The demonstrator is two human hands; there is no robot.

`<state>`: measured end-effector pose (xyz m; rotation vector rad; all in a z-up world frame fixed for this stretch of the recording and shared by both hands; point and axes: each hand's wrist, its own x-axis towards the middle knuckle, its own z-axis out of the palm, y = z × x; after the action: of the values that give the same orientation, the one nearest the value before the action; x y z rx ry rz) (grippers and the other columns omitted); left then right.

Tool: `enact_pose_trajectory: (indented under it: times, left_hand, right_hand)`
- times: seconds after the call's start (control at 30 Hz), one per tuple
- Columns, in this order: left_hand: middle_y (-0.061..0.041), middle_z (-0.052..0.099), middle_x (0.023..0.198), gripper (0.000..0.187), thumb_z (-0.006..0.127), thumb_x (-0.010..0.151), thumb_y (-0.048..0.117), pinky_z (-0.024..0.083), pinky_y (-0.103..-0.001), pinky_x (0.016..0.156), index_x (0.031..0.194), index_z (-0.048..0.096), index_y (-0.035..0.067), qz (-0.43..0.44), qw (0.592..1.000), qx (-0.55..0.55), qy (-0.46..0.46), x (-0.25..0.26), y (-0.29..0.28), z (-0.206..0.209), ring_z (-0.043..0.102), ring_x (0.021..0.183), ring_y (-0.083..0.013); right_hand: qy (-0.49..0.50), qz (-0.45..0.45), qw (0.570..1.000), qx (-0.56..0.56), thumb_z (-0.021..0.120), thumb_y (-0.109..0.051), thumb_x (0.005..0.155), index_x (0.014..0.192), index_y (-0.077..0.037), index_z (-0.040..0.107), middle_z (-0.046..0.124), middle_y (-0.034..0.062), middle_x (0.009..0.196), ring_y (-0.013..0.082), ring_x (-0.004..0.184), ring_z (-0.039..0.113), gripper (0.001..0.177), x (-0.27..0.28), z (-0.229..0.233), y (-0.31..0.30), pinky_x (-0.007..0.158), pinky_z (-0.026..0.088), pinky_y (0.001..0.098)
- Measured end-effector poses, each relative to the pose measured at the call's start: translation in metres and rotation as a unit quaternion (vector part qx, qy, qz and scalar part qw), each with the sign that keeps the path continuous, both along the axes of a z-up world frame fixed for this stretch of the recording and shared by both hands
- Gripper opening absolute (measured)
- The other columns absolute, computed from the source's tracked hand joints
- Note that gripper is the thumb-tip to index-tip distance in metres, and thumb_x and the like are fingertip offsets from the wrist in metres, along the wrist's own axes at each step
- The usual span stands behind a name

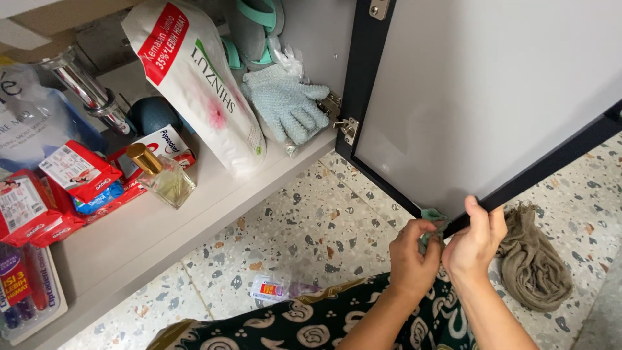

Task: Organizing toiletries and cleaning supplies under a bathroom sink.

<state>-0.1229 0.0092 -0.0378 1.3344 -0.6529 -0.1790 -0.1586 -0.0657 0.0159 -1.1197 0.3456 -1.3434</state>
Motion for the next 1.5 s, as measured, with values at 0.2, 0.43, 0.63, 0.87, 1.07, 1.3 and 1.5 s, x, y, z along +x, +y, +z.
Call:
enact_pose_trajectory:
  times: [0.2, 0.43, 0.63, 0.87, 1.07, 1.3, 1.5]
  left_hand:
    - [-0.016, 0.069, 0.099, 0.019, 0.063, 0.091, 0.001, 0.057, -0.043, 0.080, 0.110, 0.062, 0.004, 0.009, 0.960, 0.086, -0.266, 0.035, 0.017, -0.013, 0.067, 0.094, -0.0338]
    - [-0.013, 0.067, 0.115, 0.028, 0.051, 0.090, 0.003, 0.059, -0.038, 0.085, 0.116, 0.063, 0.007, 0.068, 0.891, -0.118, 0.434, 0.099, -0.005, -0.031, 0.067, 0.105, -0.0255]
    - [-0.011, 0.065, 0.103, 0.021, 0.044, 0.097, 0.019, 0.058, -0.037, 0.073, 0.108, 0.061, 0.014, 0.085, 0.835, -0.127, 0.528, 0.108, -0.023, 0.031, 0.067, 0.090, -0.0238]
    - [-0.003, 0.062, 0.082, 0.020, 0.045, 0.096, 0.010, 0.053, -0.033, 0.065, 0.085, 0.061, 0.012, 0.051, 0.817, -0.226, 0.529, 0.074, -0.076, -0.080, 0.061, 0.073, -0.0168]
    - [-0.004, 0.058, 0.079, 0.020, 0.047, 0.095, 0.013, 0.044, -0.037, 0.062, 0.079, 0.059, 0.011, 0.100, 0.859, -0.150, 0.479, 0.181, -0.042, 0.008, 0.052, 0.071, -0.0203]
    - [-0.004, 0.058, 0.083, 0.011, 0.053, 0.094, 0.008, 0.046, -0.033, 0.066, 0.087, 0.060, 0.008, 0.127, 0.881, -0.235, 0.389, 0.209, -0.052, 0.003, 0.054, 0.075, -0.0183]
    - [-0.008, 0.062, 0.093, 0.013, 0.050, 0.087, 0.005, 0.054, -0.033, 0.069, 0.091, 0.061, 0.011, 0.061, 0.880, -0.171, 0.440, 0.194, -0.008, 0.041, 0.060, 0.080, -0.0196]
  right_hand:
    - [-0.005, 0.008, 1.000, -0.004, 0.059, -0.007, 0.104, 0.132, 0.001, 0.060, 0.064, 0.0055, 0.125, 0.0159, 0.117, 0.058, 0.029, -0.004, -0.010, 0.000, 0.107, 0.045, 0.0306]
    - [-0.004, -0.001, 1.000, -0.005, 0.058, -0.006, 0.101, 0.135, 0.002, 0.060, 0.064, 0.0056, 0.128, 0.0148, 0.119, 0.058, 0.035, 0.000, -0.001, 0.004, 0.107, 0.044, 0.0290]
    - [-0.007, 0.006, 1.000, 0.029, 0.059, -0.006, 0.102, 0.126, 0.001, 0.061, 0.065, 0.0039, 0.120, 0.0142, 0.113, 0.058, 0.026, -0.003, -0.008, -0.001, 0.103, 0.045, 0.0300]
    - [-0.020, -0.016, 0.999, 0.026, 0.062, -0.004, 0.105, 0.123, 0.003, 0.061, 0.064, 0.0052, 0.117, 0.0153, 0.111, 0.058, 0.019, 0.001, -0.021, -0.008, 0.103, 0.045, 0.0306]
    - [-0.012, -0.006, 1.000, 0.019, 0.059, -0.003, 0.101, 0.132, 0.003, 0.061, 0.065, 0.0054, 0.126, 0.0142, 0.117, 0.058, 0.032, -0.001, -0.012, 0.001, 0.107, 0.043, 0.0283]
    - [-0.009, -0.014, 0.999, 0.033, 0.061, -0.003, 0.101, 0.132, 0.003, 0.062, 0.065, 0.0052, 0.125, 0.0147, 0.117, 0.057, 0.032, 0.000, -0.017, 0.000, 0.107, 0.041, 0.0285]
    - [-0.011, 0.006, 0.999, 0.035, 0.063, -0.003, 0.098, 0.133, 0.001, 0.062, 0.065, 0.0041, 0.126, 0.0140, 0.118, 0.056, 0.035, -0.008, -0.019, -0.002, 0.108, 0.040, 0.0285]
